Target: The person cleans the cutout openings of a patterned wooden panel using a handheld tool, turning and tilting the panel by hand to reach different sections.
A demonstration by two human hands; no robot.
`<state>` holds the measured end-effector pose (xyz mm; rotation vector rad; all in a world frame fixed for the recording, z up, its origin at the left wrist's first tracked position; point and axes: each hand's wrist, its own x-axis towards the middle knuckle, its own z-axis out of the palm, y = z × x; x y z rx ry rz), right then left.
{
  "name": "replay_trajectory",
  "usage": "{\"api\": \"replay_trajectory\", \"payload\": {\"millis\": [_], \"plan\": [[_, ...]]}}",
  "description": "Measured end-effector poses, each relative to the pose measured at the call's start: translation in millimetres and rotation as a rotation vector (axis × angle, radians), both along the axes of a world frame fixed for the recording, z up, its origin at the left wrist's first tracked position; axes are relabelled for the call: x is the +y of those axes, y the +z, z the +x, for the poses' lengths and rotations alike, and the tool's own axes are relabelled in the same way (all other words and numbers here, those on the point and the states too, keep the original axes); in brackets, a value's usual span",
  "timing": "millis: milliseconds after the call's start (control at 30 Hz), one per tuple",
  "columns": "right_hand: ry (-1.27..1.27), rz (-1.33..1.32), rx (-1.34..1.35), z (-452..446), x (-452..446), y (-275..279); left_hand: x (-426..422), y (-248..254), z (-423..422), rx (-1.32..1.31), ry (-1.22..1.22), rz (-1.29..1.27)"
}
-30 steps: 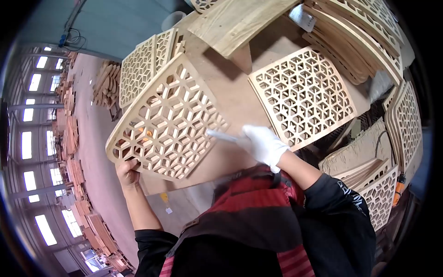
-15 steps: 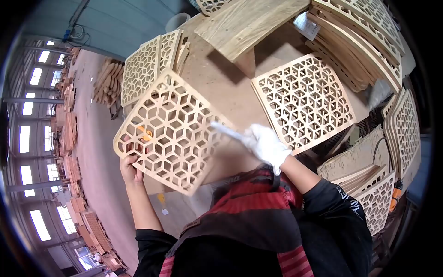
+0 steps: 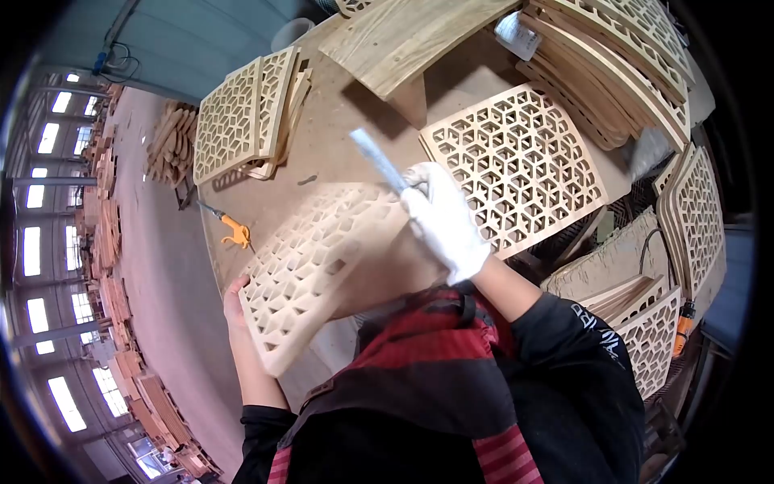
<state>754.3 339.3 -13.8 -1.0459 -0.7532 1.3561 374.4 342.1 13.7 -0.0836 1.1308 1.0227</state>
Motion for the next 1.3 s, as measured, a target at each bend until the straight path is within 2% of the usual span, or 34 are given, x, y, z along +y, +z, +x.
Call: {"api": "replay_trajectory", "payload": {"millis": [33,100,167,200,267,300,333,367,400,467,500,533,600,667,700,767,800,867,900,933,1000,1033,1133,1200,1233,1267,1300], "plan": [[-0.001,0.04,-0.119,-0.1,-0.3,11.5,-9.5,21.1,30.1,0.029,-0.005,0.005],[0.025,0.045,-0.274,0.8,-3.6,43.6,-13.4,4.4,15.9,0.002,-0.174,-0.003],[0.042,0.047,-0.276,-5.7,-3.1,78.1,-22.2,-92.7,-58.5,-0.47,-0.196,0.128],[0.07,0.058,-0.281,-10.1,0.4,87.5,-29.0,-113.3,-65.9,-0.413,-0.08,0.118],[0.15,0.093,-0.293,-17.3,12.1,101.4,-32.1,-120.3,-50.6,-0.128,0.211,0.033],[0.189,0.133,-0.333,-21.4,19.8,107.4,-29.5,-112.7,-35.1,-0.048,0.279,-0.004],[0.227,0.175,-0.372,-25.5,27.6,113.4,-25.8,-62.0,1.7,-0.068,0.255,-0.039],[0.235,0.189,-0.385,-29.6,37.9,115.7,-27.7,-42.9,6.6,0.037,0.091,-0.049],[0.247,0.205,-0.396,-33.9,49.3,117.2,-22.5,-59.9,-20.8,0.221,-0.045,-0.105],[0.247,0.161,-0.47,-47.6,78.0,113.6,-19.9,-43.1,-55.4,0.352,-0.208,0.26],[0.178,0.297,-0.466,-57.0,92.5,97.3,-12.4,-26.7,-64.8,0.497,-0.121,0.286],[0.177,0.303,-0.481,-60.1,103.6,95.3,-3.8,-3.6,-63.0,0.639,-0.033,0.311],[0.184,0.315,-0.51,-65.7,120.3,95.1,7.3,65.4,-26.9,0.503,-0.046,0.515],[0.228,0.24,-0.503,-67.8,127.9,103.8,7.9,95.8,-25.9,0.708,-0.301,0.678],[0.238,0.235,-0.475,-68.4,129.4,104.0,12.4,101.1,-36.1,0.89,-0.41,0.691],[0.261,0.213,-0.405,-69.6,133.6,101.6,11.9,120.2,0.7,1.221,-0.634,0.707],[0.252,0.224,-0.361,-70.9,134.9,98.4,12.5,126.1,19.7,1.382,-0.748,0.705],[0.233,0.243,-0.271,-72.6,134.8,91.1,19.6,123.3,32.6,1.513,-0.733,0.619],[0.179,0.285,-0.295,-71.3,132.2,87.8,24.3,121.9,36.7,1.577,-0.741,0.59],[0.028,0.375,-0.454,-69.9,129.9,86.1,29.5,121.5,38.9,1.642,-0.748,0.562],[-0.135,0.494,-0.473,-61.8,113.6,86.9,37.5,113.7,33.5,1.621,-0.688,0.635],[-0.007,0.349,-0.361,-55.4,101.2,90.9,41.3,109.0,27.1,1.629,-0.673,0.648],[0.195,0.218,-0.361,-44.9,75.9,69.6,46.8,97.5,17.3,1.667,-0.611,0.644],[0.329,0.087,-0.491,-37.6,58.0,60.4,45.4,89.1,15.8,1.685,-0.541,0.633],[0.303,0.156,-0.627,-39.4,51.4,40.9,43.6,84.8,16.6,1.692,-0.491,0.654],[0.352,0.085,-0.625,-40.1,43.7,28.0,41.7,83.6,20.4,1.727,-0.472,0.663],[0.372,0.126,-0.649,-40.3,36.6,15.5,39.3,83.6,26.0,1.761,-0.453,0.671]]}}
